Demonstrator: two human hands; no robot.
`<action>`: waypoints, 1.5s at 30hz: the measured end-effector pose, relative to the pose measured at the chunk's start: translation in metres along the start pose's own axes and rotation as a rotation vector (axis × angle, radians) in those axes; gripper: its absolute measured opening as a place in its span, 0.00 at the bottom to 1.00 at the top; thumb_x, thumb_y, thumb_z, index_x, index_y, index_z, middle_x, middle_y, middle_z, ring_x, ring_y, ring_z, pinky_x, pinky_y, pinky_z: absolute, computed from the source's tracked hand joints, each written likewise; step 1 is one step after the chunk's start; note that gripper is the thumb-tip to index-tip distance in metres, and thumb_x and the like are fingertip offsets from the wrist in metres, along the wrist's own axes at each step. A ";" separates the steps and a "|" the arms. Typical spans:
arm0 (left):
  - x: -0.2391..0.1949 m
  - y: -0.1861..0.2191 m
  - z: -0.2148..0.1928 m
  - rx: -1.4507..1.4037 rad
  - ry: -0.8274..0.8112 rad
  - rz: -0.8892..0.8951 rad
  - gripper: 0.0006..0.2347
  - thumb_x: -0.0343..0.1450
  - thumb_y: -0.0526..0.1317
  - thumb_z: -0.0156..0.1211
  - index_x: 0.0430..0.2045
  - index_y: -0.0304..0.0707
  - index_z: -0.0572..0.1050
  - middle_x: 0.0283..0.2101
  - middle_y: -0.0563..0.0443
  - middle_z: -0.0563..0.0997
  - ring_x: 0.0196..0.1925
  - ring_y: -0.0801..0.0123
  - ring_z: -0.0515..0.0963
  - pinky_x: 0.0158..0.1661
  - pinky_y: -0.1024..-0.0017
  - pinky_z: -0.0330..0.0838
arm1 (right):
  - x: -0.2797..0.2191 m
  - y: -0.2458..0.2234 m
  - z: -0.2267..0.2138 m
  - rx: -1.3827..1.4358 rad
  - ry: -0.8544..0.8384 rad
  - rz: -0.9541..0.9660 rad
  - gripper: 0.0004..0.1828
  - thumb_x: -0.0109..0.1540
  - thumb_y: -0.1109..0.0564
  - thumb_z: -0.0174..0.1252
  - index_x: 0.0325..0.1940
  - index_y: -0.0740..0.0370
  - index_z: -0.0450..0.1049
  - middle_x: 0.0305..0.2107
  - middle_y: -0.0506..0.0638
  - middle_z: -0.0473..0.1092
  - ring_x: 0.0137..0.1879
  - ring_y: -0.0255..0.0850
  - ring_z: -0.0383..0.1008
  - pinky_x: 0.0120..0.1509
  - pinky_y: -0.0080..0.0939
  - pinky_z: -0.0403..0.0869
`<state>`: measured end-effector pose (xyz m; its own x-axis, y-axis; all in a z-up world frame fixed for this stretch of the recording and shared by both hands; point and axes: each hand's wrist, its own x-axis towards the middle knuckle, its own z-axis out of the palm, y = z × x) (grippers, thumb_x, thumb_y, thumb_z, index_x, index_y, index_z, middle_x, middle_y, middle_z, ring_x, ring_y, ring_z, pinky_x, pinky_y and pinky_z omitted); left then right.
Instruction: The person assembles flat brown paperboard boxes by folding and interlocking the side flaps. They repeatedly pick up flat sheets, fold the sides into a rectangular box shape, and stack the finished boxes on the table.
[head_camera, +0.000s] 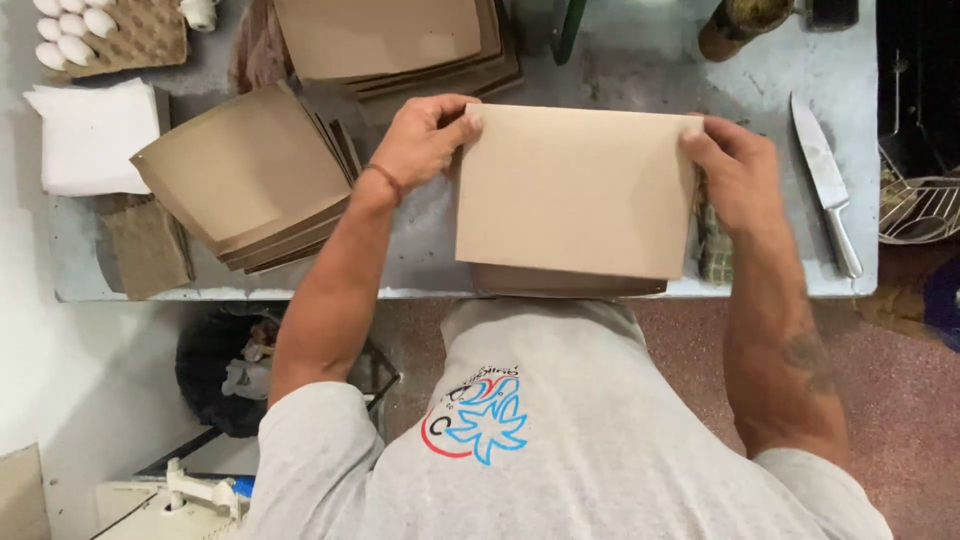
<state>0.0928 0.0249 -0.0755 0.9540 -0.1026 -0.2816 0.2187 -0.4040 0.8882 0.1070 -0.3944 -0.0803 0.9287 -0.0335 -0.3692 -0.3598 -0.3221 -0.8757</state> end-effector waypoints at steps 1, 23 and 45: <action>0.014 -0.019 0.006 0.130 0.083 0.071 0.12 0.78 0.47 0.66 0.52 0.47 0.88 0.43 0.54 0.88 0.43 0.64 0.85 0.41 0.62 0.81 | 0.027 0.032 0.003 -0.069 0.035 -0.101 0.17 0.72 0.42 0.68 0.64 0.43 0.87 0.40 0.38 0.77 0.42 0.29 0.71 0.40 0.38 0.70; -0.162 -0.086 0.070 -0.212 -0.153 -0.488 0.25 0.85 0.61 0.49 0.52 0.34 0.76 0.25 0.36 0.87 0.24 0.54 0.92 0.32 0.61 0.91 | -0.128 0.119 -0.008 0.241 -0.162 0.411 0.22 0.74 0.45 0.67 0.55 0.68 0.76 0.33 0.59 0.72 0.33 0.52 0.81 0.32 0.46 0.77; -0.168 -0.106 0.111 -1.139 0.148 -0.532 0.10 0.77 0.42 0.71 0.31 0.44 0.75 0.40 0.24 0.90 0.39 0.38 0.93 0.47 0.51 0.92 | -0.155 0.074 0.019 0.681 0.046 0.448 0.06 0.77 0.56 0.60 0.50 0.61 0.72 0.50 0.59 0.80 0.61 0.59 0.86 0.73 0.60 0.85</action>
<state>-0.1139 -0.0160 -0.1627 0.6917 -0.0368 -0.7212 0.5632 0.6527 0.5068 -0.0657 -0.3951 -0.0939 0.6812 -0.0659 -0.7291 -0.6599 0.3760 -0.6505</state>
